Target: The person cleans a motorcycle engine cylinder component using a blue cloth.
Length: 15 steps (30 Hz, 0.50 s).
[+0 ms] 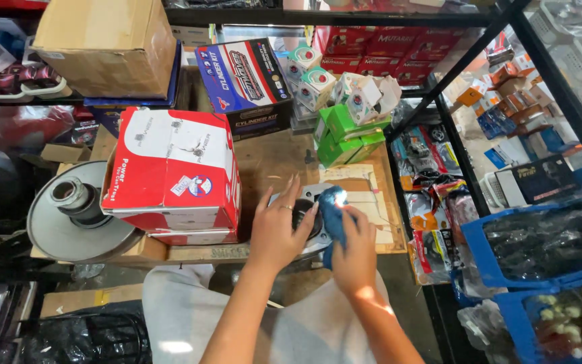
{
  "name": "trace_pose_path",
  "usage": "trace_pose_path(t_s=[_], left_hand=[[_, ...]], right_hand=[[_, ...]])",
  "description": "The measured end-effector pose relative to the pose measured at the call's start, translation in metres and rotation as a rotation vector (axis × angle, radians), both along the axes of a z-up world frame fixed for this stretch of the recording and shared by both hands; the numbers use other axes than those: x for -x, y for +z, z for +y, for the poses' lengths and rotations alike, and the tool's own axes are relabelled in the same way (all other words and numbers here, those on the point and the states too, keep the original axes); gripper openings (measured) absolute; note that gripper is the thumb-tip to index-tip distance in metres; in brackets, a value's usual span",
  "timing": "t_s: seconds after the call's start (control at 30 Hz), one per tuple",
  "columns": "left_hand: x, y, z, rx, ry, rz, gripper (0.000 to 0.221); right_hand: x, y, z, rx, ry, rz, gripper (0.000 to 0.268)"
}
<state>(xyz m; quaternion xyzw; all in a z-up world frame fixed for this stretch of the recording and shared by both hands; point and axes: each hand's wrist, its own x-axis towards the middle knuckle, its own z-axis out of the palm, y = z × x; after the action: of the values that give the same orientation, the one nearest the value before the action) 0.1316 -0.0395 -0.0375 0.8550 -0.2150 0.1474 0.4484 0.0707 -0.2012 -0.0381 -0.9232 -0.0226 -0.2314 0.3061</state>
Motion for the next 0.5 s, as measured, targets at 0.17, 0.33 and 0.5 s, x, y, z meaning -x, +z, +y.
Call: trace_pose_path(t_s=[0.17,0.33,0.5], left_hand=[[0.011,-0.005,-0.003,0.007,0.045,-0.016,0.064],[0.002,-0.003,-0.002,-0.027,0.092,-0.08,0.068],[0.002,-0.006,-0.003,-0.013,0.074,-0.039,0.073]], right_hand=[[-0.04,-0.044,-0.077,-0.196,-0.079,0.073,0.028],[-0.006,0.002,-0.03,-0.221,-0.121,-0.031,0.02],[0.076,-0.02,0.014,-0.197,0.132,0.335,0.054]])
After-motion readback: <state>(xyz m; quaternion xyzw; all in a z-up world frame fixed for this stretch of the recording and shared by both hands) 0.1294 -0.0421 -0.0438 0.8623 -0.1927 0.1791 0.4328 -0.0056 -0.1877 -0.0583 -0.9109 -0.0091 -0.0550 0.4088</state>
